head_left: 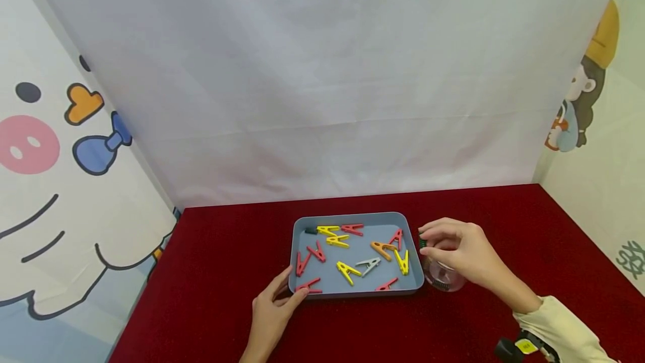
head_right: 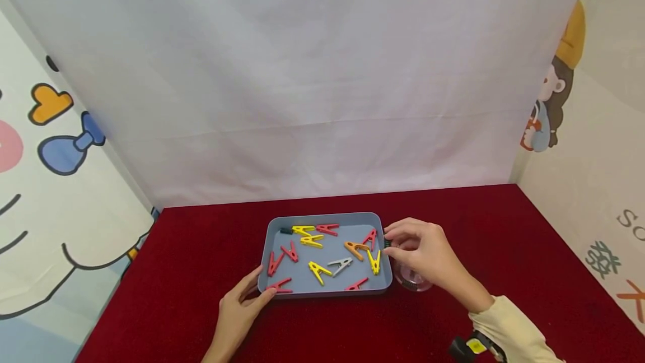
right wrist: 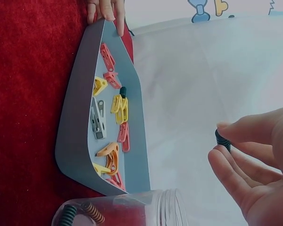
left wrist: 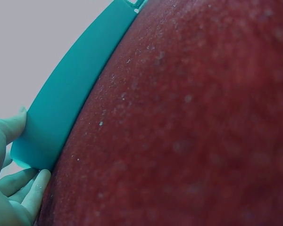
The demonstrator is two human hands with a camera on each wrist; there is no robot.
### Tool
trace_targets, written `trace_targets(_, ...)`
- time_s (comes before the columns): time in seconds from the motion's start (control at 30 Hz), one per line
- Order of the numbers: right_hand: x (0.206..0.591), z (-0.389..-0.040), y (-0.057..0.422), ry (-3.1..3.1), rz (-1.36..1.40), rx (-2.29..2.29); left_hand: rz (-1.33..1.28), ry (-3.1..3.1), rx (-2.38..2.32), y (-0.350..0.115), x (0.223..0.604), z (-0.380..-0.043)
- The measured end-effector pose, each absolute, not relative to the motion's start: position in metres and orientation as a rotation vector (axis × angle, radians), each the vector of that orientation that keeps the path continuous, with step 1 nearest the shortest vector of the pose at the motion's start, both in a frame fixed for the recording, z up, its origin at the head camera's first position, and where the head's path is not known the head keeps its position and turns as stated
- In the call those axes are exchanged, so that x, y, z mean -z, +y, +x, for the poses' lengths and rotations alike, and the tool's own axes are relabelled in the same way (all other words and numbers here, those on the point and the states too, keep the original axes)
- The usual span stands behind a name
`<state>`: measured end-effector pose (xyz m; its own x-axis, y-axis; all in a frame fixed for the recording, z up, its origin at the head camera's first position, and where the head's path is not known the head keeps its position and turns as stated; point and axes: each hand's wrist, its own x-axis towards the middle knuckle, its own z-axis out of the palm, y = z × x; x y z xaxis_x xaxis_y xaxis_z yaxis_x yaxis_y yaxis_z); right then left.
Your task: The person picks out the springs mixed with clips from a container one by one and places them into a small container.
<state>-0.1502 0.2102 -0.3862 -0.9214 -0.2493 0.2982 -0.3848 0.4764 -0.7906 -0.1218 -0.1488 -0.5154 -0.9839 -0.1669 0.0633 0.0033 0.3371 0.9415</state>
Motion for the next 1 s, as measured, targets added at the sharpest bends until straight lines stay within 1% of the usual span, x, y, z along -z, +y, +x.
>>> trace_targets(1.0,0.395,-0.154,0.232,-2.581,0.537,-1.317,0.144,-2.424,1.747,-0.150,0.516,-0.123)
